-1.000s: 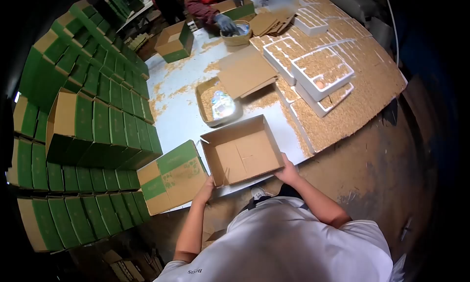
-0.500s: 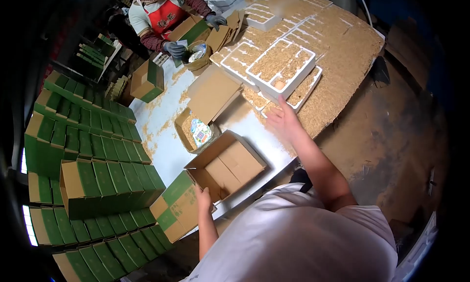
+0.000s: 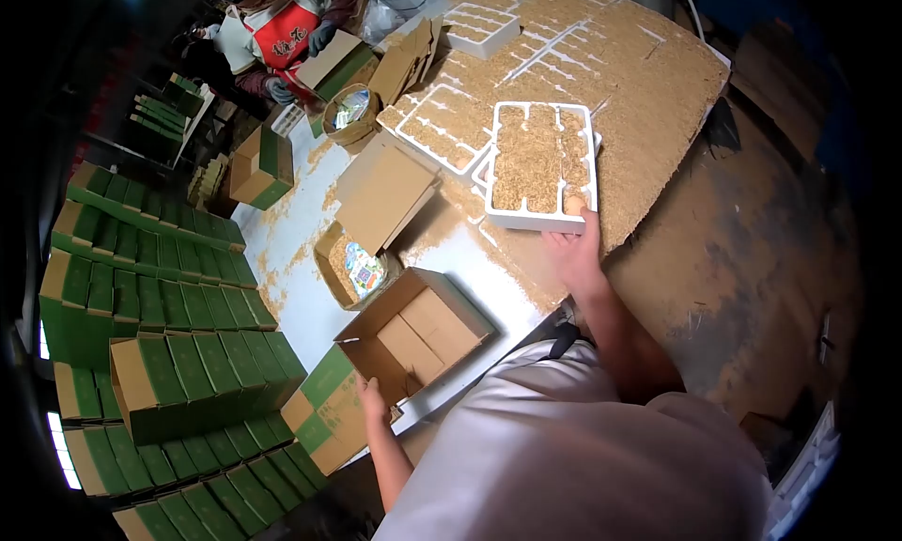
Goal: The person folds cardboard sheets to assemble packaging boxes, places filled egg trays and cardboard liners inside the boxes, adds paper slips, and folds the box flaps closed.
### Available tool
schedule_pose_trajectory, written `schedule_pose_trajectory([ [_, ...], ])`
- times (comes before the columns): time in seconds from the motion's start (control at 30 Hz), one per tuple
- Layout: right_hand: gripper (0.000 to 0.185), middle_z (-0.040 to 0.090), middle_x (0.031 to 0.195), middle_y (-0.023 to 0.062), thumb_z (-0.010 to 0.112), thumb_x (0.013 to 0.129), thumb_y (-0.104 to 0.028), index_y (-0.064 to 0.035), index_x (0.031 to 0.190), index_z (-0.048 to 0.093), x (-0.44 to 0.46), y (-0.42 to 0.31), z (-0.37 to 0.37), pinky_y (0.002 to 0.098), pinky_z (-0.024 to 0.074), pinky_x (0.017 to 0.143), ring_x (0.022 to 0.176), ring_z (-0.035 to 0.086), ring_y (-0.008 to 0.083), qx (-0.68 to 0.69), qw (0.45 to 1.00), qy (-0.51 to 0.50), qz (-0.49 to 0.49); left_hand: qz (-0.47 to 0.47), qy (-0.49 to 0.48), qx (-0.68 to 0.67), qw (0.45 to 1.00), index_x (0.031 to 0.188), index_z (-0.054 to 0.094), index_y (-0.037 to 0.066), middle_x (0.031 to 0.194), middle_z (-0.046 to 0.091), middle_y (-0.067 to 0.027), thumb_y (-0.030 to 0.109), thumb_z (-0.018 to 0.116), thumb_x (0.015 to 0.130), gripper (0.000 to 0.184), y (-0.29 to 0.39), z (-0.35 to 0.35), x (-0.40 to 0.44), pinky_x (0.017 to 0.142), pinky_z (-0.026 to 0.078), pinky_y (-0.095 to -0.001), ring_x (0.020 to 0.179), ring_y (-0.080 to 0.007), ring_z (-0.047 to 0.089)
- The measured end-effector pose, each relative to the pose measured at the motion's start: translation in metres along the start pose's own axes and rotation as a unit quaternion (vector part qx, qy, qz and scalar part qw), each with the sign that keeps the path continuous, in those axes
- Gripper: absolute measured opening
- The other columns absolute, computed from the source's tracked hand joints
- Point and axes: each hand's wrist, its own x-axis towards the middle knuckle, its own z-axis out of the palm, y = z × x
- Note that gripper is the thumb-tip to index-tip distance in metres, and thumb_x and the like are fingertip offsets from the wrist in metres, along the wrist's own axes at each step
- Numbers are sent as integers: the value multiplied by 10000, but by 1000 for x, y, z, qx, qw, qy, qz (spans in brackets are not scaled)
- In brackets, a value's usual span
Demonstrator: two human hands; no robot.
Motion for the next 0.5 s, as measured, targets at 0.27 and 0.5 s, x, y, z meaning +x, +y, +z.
schedule_pose_trajectory([
  [0.27,598,527,1356,186,477,978,-441,-17,1398,435,-16,-41,-20,516,443,1084,1254,542,359,-132,987,-83,-26,-26,3,-25,999,1465,415,30,1387,536,-144,10,379,939,528,16,9,-2,1018,474,-392,1211,-273,565],
  [0.5,614,614,1312,192,475,987,-435,5,1415,435,-10,-80,18,486,578,921,1131,658,317,-256,942,-216,31,19,4,-6,1000,1450,470,-10,1358,586,-149,43,441,925,529,45,44,25,1033,421,-330,1202,-230,558],
])
